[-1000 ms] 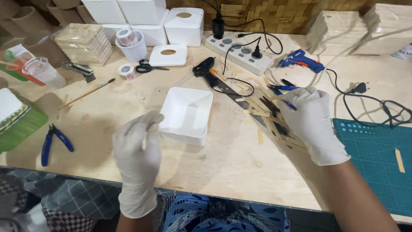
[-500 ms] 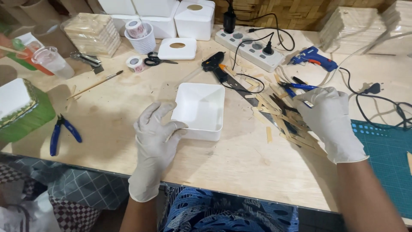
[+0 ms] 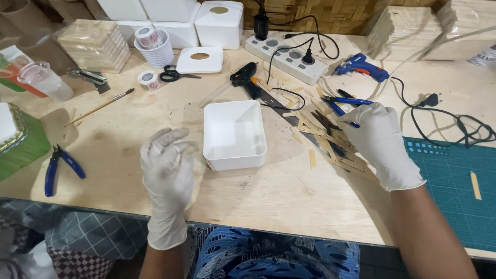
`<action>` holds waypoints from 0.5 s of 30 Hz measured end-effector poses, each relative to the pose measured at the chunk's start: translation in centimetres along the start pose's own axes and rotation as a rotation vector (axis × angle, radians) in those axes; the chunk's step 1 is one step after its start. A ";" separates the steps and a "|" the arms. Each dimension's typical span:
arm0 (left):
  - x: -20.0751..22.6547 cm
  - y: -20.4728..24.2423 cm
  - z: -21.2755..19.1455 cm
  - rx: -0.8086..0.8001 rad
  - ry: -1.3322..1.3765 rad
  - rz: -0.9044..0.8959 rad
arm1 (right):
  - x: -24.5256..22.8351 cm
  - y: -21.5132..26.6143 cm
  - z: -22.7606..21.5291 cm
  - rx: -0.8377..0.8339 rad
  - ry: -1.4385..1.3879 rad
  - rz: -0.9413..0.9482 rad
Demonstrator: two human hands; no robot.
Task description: Applying hot glue to wooden sticks and attaching them to the exterior of a white plastic container.
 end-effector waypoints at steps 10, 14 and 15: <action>-4.0 -9.7 8.0 -0.209 0.336 -0.583 | -1.3 1.7 -1.3 -0.316 -0.163 0.136; -4.4 -8.6 11.7 -0.480 0.435 -0.691 | -1.9 1.7 -1.4 -0.360 -0.125 0.137; -3.9 -8.2 12.5 -0.511 0.566 -0.643 | -2.4 1.8 -1.7 -0.379 -0.128 0.160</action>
Point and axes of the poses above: each hand's wrist, its own y-axis away from the middle knuckle, its own z-axis out of the palm, x = y × z, the point moved 6 cm from there along -y, towards the middle knuckle, and after that the axes turned 8 degrees about -y, right-handed, at the moved point
